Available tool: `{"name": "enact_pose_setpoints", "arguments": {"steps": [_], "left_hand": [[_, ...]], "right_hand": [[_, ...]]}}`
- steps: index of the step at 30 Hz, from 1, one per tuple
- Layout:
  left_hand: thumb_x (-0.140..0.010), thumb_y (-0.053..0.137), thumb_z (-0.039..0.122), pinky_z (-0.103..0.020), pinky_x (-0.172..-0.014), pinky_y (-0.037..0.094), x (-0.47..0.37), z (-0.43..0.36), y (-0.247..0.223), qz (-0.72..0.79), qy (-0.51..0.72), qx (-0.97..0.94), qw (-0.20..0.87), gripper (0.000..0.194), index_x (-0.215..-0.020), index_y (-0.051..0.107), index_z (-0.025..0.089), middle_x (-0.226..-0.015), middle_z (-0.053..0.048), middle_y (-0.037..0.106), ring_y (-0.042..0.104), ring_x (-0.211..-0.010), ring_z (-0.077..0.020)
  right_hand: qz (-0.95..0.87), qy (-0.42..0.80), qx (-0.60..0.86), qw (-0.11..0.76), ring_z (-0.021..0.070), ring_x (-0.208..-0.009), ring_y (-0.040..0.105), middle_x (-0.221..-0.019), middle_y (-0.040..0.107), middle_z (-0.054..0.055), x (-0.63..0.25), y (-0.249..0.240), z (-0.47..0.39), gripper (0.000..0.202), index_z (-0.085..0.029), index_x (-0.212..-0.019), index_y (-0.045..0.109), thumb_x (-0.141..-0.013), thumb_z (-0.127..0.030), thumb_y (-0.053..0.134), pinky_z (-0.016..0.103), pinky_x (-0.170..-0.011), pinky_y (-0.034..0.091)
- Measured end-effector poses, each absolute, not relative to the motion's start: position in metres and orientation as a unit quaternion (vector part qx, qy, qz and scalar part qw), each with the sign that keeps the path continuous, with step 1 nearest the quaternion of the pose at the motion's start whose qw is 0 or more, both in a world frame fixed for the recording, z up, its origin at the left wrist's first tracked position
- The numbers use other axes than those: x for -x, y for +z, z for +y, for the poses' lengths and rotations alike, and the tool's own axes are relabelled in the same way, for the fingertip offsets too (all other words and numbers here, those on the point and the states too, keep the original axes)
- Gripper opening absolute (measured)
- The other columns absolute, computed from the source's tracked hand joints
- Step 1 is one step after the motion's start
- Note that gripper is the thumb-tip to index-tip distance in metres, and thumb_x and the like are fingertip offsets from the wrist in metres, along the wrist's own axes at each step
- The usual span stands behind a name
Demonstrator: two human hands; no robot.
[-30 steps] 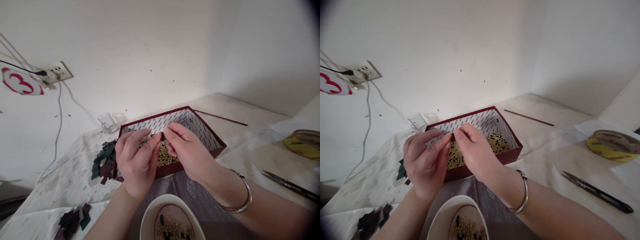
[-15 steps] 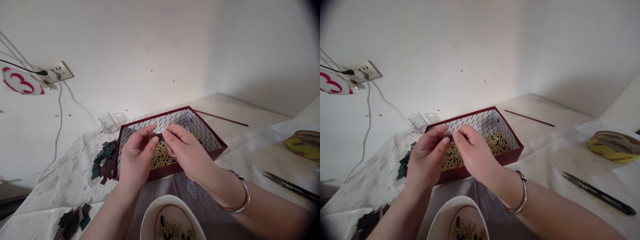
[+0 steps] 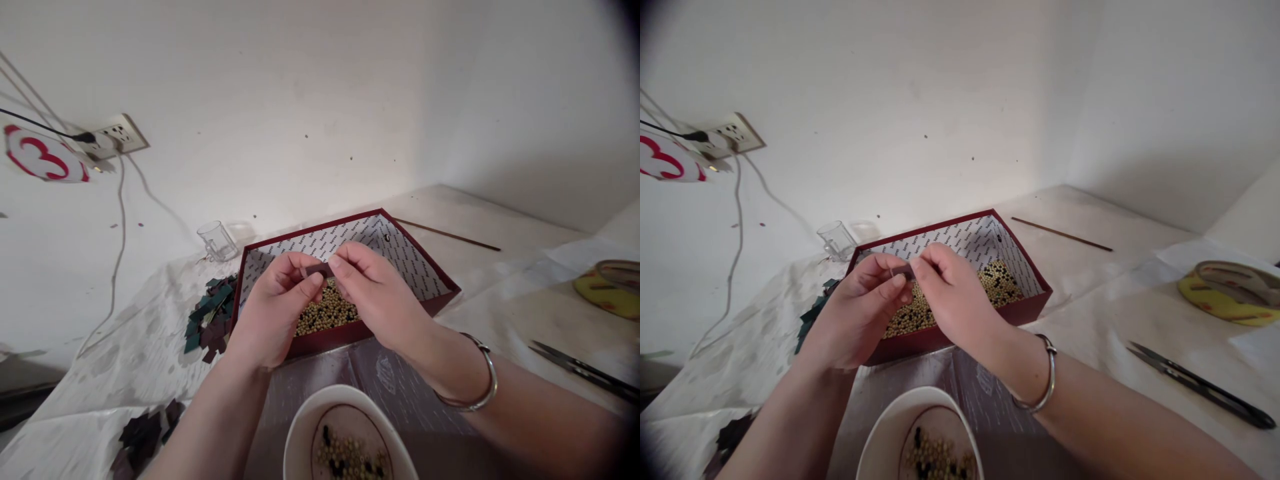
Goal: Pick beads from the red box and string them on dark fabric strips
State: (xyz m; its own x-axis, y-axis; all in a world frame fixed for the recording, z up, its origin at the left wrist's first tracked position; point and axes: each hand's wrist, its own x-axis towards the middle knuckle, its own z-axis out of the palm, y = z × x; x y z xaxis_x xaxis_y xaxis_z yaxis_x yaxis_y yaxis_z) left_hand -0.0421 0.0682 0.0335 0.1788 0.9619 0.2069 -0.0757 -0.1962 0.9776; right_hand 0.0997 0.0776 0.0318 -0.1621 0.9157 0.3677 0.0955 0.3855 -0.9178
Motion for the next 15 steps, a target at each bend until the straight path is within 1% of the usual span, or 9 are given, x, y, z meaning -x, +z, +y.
{"name": "enact_pose_setpoints", "arguments": {"steps": [6,11,15], "left_hand": [[-0.079,0.063,0.024,-0.02,-0.059,0.033,0.0439,0.0695,0.033,0.397,0.504,-0.569,0.514,0.015,-0.078,0.05,0.017,-0.065,0.004,0.047,0.043,-0.061,-0.0056],[-0.08,0.061,0.022,-0.021,-0.063,0.036,0.0446,0.0692,0.033,0.4,0.494,-0.589,0.5,0.011,-0.087,0.053,0.018,-0.07,0.003,0.049,0.046,-0.067,-0.0069],[-0.079,0.062,0.024,-0.02,-0.06,0.035,0.0444,0.0703,0.0327,0.406,0.504,-0.592,0.48,0.012,-0.082,0.052,0.017,-0.067,0.004,0.049,0.044,-0.063,-0.0062]], "right_hand": [[-0.679,0.361,0.384,0.512,0.0086,-0.055,0.036,-0.057,0.037,-0.005,-0.0981,0.031,0.0767,0.027,-0.019,-0.061,0.037,-0.086,-0.027,0.044,0.025,-0.05,0.029],[-0.672,0.367,0.398,0.505,0.0086,-0.054,0.036,-0.057,0.037,-0.005,-0.0999,0.0323,0.0783,0.026,-0.019,-0.063,0.038,-0.087,-0.029,0.043,0.025,-0.05,0.03],[-0.68,0.355,0.398,0.503,0.0086,-0.055,0.036,-0.057,0.037,-0.005,-0.1002,0.0325,0.0783,0.027,-0.019,-0.062,0.037,-0.087,-0.028,0.044,0.025,-0.05,0.03]]}}
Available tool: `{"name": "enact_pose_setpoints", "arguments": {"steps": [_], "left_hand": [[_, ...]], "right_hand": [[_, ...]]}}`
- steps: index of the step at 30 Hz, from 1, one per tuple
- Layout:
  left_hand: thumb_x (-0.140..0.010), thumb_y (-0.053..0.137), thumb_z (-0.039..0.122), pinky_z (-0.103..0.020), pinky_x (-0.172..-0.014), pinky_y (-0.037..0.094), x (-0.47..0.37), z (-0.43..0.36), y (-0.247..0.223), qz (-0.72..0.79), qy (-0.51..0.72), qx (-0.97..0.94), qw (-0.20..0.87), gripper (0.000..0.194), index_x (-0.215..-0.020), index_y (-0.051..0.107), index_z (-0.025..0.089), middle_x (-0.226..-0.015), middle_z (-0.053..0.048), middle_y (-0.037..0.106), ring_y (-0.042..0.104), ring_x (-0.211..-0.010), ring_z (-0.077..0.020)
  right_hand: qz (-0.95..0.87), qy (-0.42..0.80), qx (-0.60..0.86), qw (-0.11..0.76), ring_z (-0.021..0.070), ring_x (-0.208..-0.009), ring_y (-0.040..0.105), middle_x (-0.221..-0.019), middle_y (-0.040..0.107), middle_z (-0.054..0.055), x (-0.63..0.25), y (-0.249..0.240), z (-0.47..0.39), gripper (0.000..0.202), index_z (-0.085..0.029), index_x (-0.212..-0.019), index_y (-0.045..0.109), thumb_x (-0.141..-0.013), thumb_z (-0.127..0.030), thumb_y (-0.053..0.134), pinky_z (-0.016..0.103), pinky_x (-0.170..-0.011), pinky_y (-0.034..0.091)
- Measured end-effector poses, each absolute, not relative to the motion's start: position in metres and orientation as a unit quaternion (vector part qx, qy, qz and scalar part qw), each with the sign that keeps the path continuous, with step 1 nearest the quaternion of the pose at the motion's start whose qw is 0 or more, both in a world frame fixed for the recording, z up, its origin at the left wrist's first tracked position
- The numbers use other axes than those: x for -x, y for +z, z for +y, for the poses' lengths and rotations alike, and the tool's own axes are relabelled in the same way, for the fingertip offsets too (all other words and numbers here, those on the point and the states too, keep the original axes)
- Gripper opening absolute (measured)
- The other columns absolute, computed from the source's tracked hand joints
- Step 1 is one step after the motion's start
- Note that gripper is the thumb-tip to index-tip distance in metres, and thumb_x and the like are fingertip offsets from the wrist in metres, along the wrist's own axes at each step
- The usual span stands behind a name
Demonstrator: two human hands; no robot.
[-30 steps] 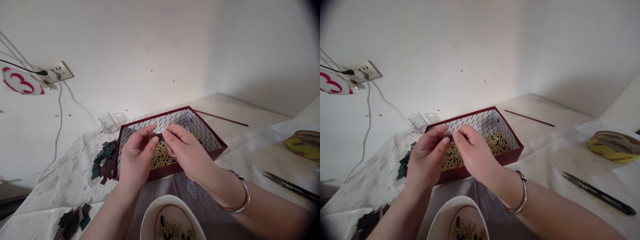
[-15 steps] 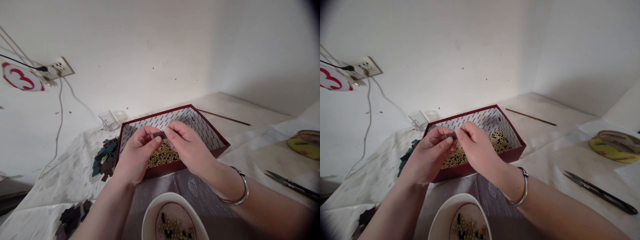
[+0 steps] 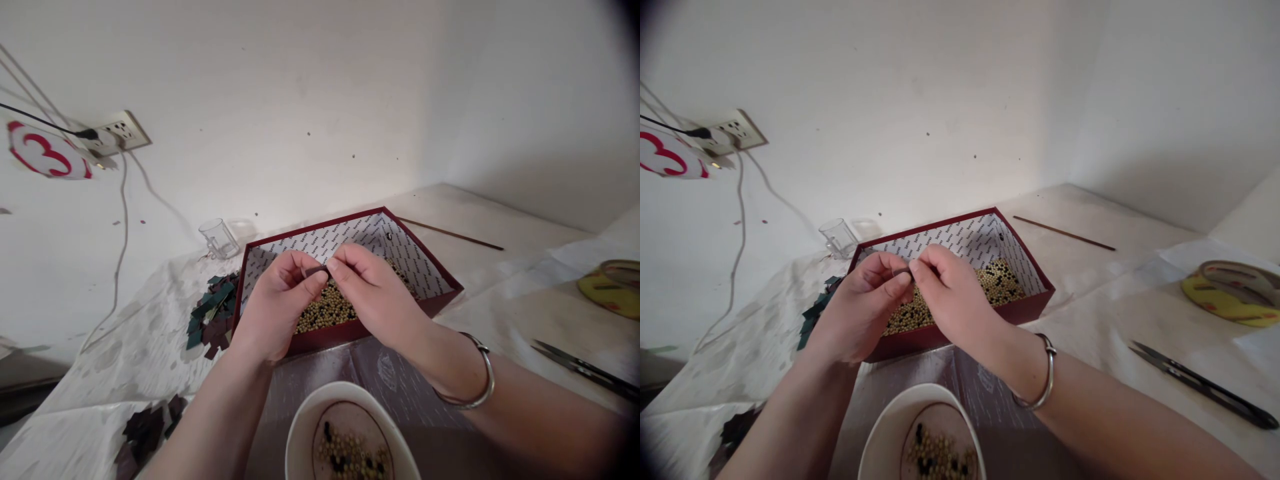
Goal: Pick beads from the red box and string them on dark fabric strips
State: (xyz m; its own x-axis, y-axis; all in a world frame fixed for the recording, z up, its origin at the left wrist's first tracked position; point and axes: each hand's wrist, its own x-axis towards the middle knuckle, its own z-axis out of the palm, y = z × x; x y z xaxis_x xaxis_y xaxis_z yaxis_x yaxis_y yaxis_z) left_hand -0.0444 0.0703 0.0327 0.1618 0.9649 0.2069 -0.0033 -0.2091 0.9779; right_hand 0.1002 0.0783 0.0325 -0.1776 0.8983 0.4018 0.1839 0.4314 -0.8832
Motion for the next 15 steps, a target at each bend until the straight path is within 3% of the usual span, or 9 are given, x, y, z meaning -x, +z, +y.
{"name": "enact_pose_setpoints", "arguments": {"steps": [7,15], "left_hand": [[-0.08,0.06,0.021,-0.02,-0.064,0.038,0.0454,0.0699,0.0337,0.407,0.494,-0.605,0.475,0.012,-0.091,0.055,0.019,-0.07,0.003,0.052,0.048,-0.067,-0.0069],[-0.078,0.064,0.025,-0.02,-0.059,0.036,0.044,0.0716,0.0316,0.422,0.518,-0.621,0.41,0.012,-0.08,0.055,0.018,-0.065,0.004,0.05,0.044,-0.062,-0.0068]], "right_hand": [[-0.676,0.352,0.401,0.509,0.0085,-0.055,0.037,-0.057,0.039,-0.005,-0.1007,0.0314,0.0805,0.027,-0.019,-0.063,0.039,-0.087,-0.03,0.043,0.025,-0.051,0.031],[-0.682,0.355,0.39,0.507,0.0089,-0.055,0.036,-0.057,0.037,-0.005,-0.0987,0.03,0.0793,0.027,-0.019,-0.063,0.038,-0.087,-0.029,0.043,0.025,-0.051,0.03]]}}
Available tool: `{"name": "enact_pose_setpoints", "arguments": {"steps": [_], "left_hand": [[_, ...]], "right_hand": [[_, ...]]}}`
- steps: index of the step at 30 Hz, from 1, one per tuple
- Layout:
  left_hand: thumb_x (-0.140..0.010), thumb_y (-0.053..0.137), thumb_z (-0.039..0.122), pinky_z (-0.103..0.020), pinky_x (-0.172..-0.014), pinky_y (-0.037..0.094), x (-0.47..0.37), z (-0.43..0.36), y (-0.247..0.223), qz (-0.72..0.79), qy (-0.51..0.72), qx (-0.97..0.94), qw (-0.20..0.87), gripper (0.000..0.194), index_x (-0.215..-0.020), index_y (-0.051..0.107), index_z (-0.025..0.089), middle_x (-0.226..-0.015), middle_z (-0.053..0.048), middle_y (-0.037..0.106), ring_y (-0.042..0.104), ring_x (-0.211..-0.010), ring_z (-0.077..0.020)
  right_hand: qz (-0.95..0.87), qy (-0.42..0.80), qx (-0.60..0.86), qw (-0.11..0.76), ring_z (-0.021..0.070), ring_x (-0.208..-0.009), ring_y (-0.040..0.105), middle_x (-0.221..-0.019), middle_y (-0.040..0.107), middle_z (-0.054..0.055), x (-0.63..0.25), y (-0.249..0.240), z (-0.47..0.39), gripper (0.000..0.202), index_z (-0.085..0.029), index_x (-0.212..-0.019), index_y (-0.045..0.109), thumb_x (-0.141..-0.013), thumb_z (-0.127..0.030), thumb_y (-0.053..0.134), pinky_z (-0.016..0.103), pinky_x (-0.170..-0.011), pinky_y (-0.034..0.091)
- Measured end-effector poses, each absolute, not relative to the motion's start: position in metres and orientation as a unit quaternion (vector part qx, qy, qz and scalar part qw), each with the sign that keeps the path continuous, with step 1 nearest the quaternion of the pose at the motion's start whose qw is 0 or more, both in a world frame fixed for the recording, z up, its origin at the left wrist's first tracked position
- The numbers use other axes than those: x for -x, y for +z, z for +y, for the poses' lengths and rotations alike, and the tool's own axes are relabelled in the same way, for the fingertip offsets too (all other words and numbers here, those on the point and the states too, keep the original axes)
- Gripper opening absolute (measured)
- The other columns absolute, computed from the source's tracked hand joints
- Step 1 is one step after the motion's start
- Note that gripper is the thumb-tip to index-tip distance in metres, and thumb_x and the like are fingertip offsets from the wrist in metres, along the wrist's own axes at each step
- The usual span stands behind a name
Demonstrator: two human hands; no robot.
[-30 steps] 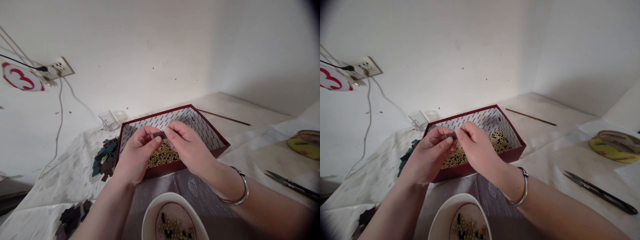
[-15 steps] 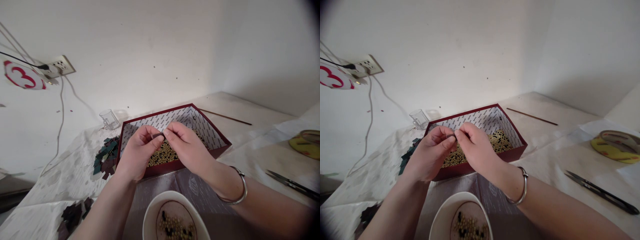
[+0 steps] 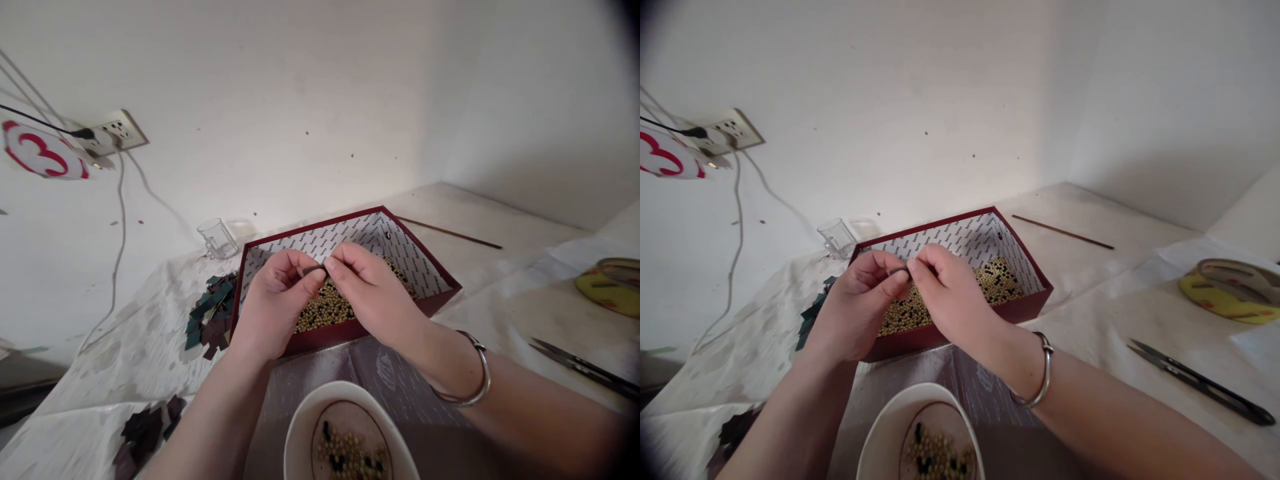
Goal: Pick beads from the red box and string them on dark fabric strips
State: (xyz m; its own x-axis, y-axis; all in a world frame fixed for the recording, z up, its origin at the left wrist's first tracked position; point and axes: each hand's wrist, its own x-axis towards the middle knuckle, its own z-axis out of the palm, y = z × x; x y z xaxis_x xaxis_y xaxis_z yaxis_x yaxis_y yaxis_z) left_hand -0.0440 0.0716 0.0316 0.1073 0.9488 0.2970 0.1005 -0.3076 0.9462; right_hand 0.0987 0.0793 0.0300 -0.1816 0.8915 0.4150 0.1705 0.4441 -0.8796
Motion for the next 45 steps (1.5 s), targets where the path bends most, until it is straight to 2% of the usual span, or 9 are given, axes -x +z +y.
{"name": "enact_pose_setpoints", "arguments": {"steps": [8,17,22,27,29,31,37,41,45], "left_hand": [[-0.081,0.057,0.029,-0.023,-0.061,0.04,0.044,0.067,0.036,0.489,0.513,-0.658,0.256,0.014,-0.09,0.063,0.021,-0.069,0.002,0.061,0.054,-0.063,-0.0105],[-0.085,0.052,0.027,-0.025,-0.066,0.04,0.044,0.059,0.044,0.528,0.478,-0.702,-0.008,0.011,-0.081,0.06,0.022,-0.075,0.0,0.063,0.056,-0.07,-0.0126],[-0.081,0.057,0.03,-0.026,-0.061,0.041,0.047,0.031,0.068,0.495,0.408,-0.765,0.049,0.005,-0.079,0.058,0.025,-0.074,0.001,0.062,0.056,-0.068,-0.0133],[-0.078,0.059,0.025,-0.026,-0.06,0.041,0.038,0.006,0.084,0.371,0.123,-0.902,0.182,0.005,-0.074,0.061,0.024,-0.074,-0.001,0.064,0.057,-0.071,-0.0149],[-0.078,0.06,0.028,-0.026,-0.061,0.041,0.036,0.006,0.081,0.369,0.046,-0.908,0.193,0.005,-0.076,0.063,0.024,-0.074,-0.001,0.064,0.057,-0.071,-0.0157],[-0.079,0.058,0.033,-0.026,-0.06,0.04,0.039,0.012,0.076,0.396,0.04,-0.9,0.176,0.01,-0.078,0.064,0.025,-0.075,0.0,0.065,0.057,-0.069,-0.0154],[-0.083,0.049,0.033,-0.024,-0.058,0.038,0.061,0.069,0.057,0.526,0.186,-0.825,0.093,0.018,-0.085,0.064,0.024,-0.076,-0.001,0.065,0.057,-0.065,-0.0145],[-0.075,0.051,0.028,-0.025,-0.06,0.038,0.068,0.111,0.039,0.558,-0.017,-0.825,0.084,0.019,-0.084,0.067,0.022,-0.078,-0.003,0.067,0.057,-0.067,-0.0161],[-0.059,0.062,0.021,-0.027,-0.061,0.039,0.058,0.121,0.023,0.551,-0.102,-0.823,0.099,0.015,-0.071,0.069,0.022,-0.072,-0.005,0.068,0.059,-0.066,-0.0195]], "right_hand": [[-0.665,0.377,0.403,0.503,0.0093,-0.055,0.036,-0.057,0.037,-0.005,-0.102,0.032,0.082,0.027,-0.02,-0.064,0.037,-0.088,-0.032,0.042,0.026,-0.053,0.03],[-0.675,0.39,0.384,0.495,0.0092,-0.056,0.037,-0.057,0.037,-0.005,-0.102,0.03,0.082,0.03,-0.02,-0.063,0.036,-0.089,-0.034,0.041,0.026,-0.053,0.03],[-0.654,0.36,0.404,0.528,0.0093,-0.055,0.036,-0.057,0.036,-0.005,-0.112,0.031,0.093,0.032,-0.02,-0.063,0.036,-0.089,-0.038,0.041,0.026,-0.053,0.029],[-0.63,0.344,0.413,0.561,0.0096,-0.054,0.034,-0.057,0.036,-0.004,-0.12,0.025,0.107,0.032,-0.02,-0.063,0.035,-0.088,-0.04,0.041,0.027,-0.052,0.027],[-0.624,0.354,0.42,0.556,0.0097,-0.054,0.034,-0.056,0.036,-0.004,-0.119,0.021,0.11,0.032,-0.02,-0.063,0.035,-0.087,-0.04,0.042,0.027,-0.051,0.026],[-0.618,0.371,0.425,0.548,0.0099,-0.054,0.035,-0.056,0.037,-0.004,-0.116,0.017,0.112,0.031,-0.02,-0.063,0.036,-0.086,-0.039,0.043,0.027,-0.05,0.027],[-0.585,0.428,0.432,0.537,0.0094,-0.05,0.035,-0.055,0.038,-0.004,-0.11,0.009,0.117,0.029,-0.021,-0.066,0.039,-0.085,-0.042,0.043,0.026,-0.046,0.025],[-0.568,0.449,0.424,0.543,0.0093,-0.049,0.034,-0.054,0.037,-0.004,-0.111,0.005,0.122,0.029,-0.021,-0.067,0.039,-0.085,-0.043,0.044,0.026,-0.045,0.025],[-0.573,0.448,0.414,0.547,0.0096,-0.051,0.035,-0.055,0.037,-0.004,-0.111,0.004,0.124,0.029,-0.021,-0.067,0.04,-0.084,-0.044,0.044,0.026,-0.046,0.026]]}}
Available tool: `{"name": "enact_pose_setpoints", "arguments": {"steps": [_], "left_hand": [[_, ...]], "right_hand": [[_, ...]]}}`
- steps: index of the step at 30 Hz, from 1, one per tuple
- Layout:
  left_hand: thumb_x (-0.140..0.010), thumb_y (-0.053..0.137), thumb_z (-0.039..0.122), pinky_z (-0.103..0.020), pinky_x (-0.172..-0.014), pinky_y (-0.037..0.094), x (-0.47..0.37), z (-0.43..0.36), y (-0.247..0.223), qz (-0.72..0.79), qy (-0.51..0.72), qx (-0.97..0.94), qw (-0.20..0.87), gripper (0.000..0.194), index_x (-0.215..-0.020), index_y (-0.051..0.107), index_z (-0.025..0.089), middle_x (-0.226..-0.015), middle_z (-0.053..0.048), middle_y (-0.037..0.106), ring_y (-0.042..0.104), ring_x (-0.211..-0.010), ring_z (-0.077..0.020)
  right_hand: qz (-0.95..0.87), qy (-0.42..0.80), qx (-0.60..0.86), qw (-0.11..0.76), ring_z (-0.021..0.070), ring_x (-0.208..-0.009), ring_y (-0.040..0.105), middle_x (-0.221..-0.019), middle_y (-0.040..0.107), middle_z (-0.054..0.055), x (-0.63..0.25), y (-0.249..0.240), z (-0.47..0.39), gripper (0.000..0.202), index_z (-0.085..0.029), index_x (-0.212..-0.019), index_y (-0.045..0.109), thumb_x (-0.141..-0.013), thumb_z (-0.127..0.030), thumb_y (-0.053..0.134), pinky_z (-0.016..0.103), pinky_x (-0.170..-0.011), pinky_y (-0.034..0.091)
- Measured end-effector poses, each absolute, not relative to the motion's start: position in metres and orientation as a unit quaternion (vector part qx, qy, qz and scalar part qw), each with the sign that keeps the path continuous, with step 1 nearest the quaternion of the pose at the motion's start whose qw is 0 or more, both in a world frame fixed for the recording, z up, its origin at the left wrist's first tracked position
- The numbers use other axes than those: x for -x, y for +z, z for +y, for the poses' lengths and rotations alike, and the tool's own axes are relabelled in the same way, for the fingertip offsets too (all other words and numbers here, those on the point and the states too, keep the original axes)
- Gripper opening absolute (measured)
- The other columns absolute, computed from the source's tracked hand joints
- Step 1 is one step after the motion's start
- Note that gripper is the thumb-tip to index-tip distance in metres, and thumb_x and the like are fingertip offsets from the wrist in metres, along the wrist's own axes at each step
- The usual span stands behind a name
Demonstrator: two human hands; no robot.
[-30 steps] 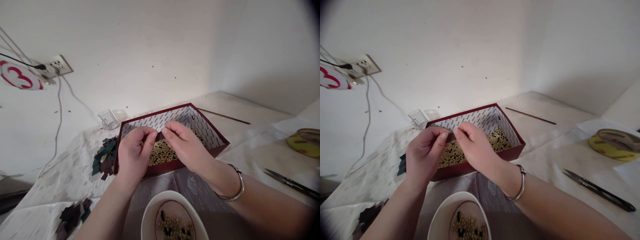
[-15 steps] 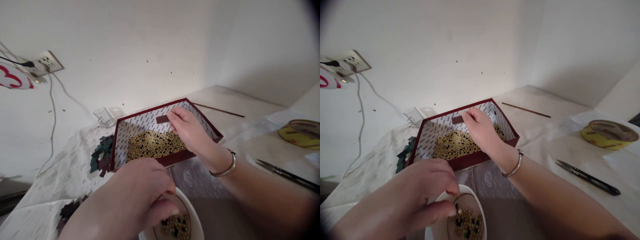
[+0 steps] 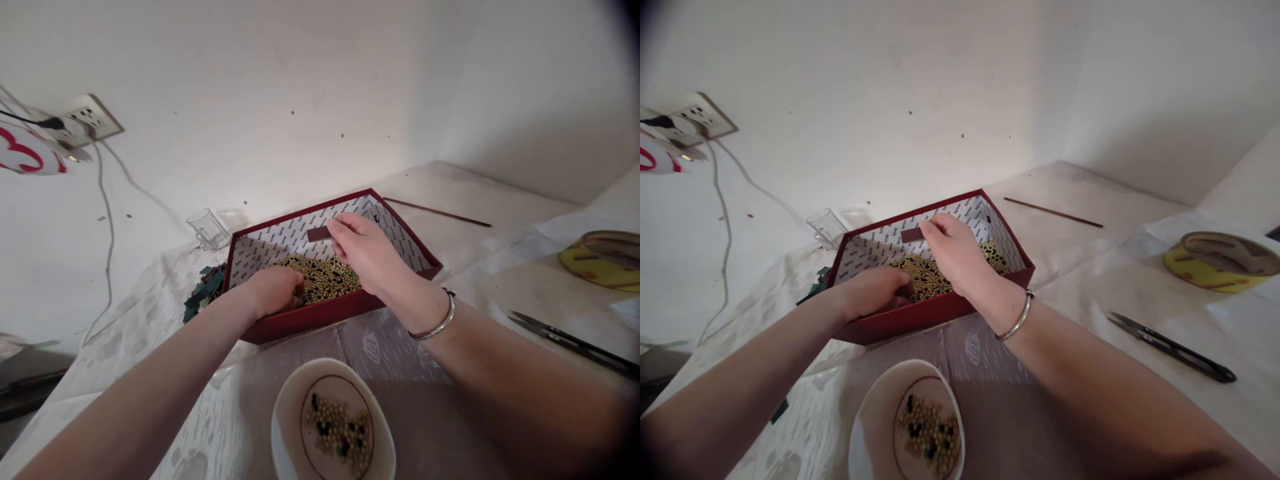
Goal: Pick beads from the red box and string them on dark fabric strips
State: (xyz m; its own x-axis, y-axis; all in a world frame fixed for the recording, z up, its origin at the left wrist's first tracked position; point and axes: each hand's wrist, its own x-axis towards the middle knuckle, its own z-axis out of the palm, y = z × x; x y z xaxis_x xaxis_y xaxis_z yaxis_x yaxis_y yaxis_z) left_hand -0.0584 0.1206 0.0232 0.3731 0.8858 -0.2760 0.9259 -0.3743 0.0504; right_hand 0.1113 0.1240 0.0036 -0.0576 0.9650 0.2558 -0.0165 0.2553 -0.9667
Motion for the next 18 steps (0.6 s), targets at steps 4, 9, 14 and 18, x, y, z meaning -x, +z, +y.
{"name": "enact_pose_setpoints", "arguments": {"steps": [4,9,14,18], "left_hand": [[-0.053,0.061,0.013,-0.029,-0.061,0.041,0.046,0.113,0.017,0.567,-0.148,-0.806,0.086,0.009,-0.056,0.066,0.019,-0.06,-0.008,0.065,0.059,-0.061,-0.0219],[-0.053,0.061,0.014,-0.028,-0.057,0.039,0.048,0.112,0.022,0.581,-0.158,-0.797,0.053,0.006,-0.055,0.065,0.019,-0.057,-0.007,0.063,0.057,-0.057,-0.0208],[-0.078,0.046,0.026,-0.028,-0.059,0.036,0.061,0.1,0.053,0.617,-0.018,-0.785,-0.061,0.02,-0.076,0.065,0.021,-0.077,-0.007,0.066,0.056,-0.069,-0.0198],[-0.08,0.053,0.03,-0.029,-0.066,0.039,0.052,0.077,0.07,0.577,0.322,-0.731,-0.171,0.014,-0.087,0.063,0.024,-0.084,-0.003,0.064,0.057,-0.075,-0.0181]], "right_hand": [[-0.576,0.446,0.413,0.546,0.0097,-0.052,0.035,-0.055,0.037,-0.003,-0.111,0.006,0.122,0.029,-0.021,-0.065,0.04,-0.084,-0.043,0.045,0.026,-0.047,0.026],[-0.572,0.452,0.416,0.544,0.0094,-0.051,0.033,-0.054,0.036,-0.004,-0.111,0.009,0.12,0.03,-0.021,-0.064,0.038,-0.084,-0.041,0.045,0.026,-0.047,0.025],[-0.575,0.458,0.411,0.539,0.0095,-0.051,0.034,-0.055,0.037,-0.004,-0.111,0.009,0.12,0.029,-0.021,-0.065,0.039,-0.084,-0.041,0.045,0.026,-0.047,0.025],[-0.59,0.457,0.413,0.522,0.0096,-0.052,0.035,-0.056,0.039,-0.003,-0.11,0.012,0.117,0.029,-0.02,-0.065,0.041,-0.084,-0.04,0.045,0.026,-0.048,0.025]]}}
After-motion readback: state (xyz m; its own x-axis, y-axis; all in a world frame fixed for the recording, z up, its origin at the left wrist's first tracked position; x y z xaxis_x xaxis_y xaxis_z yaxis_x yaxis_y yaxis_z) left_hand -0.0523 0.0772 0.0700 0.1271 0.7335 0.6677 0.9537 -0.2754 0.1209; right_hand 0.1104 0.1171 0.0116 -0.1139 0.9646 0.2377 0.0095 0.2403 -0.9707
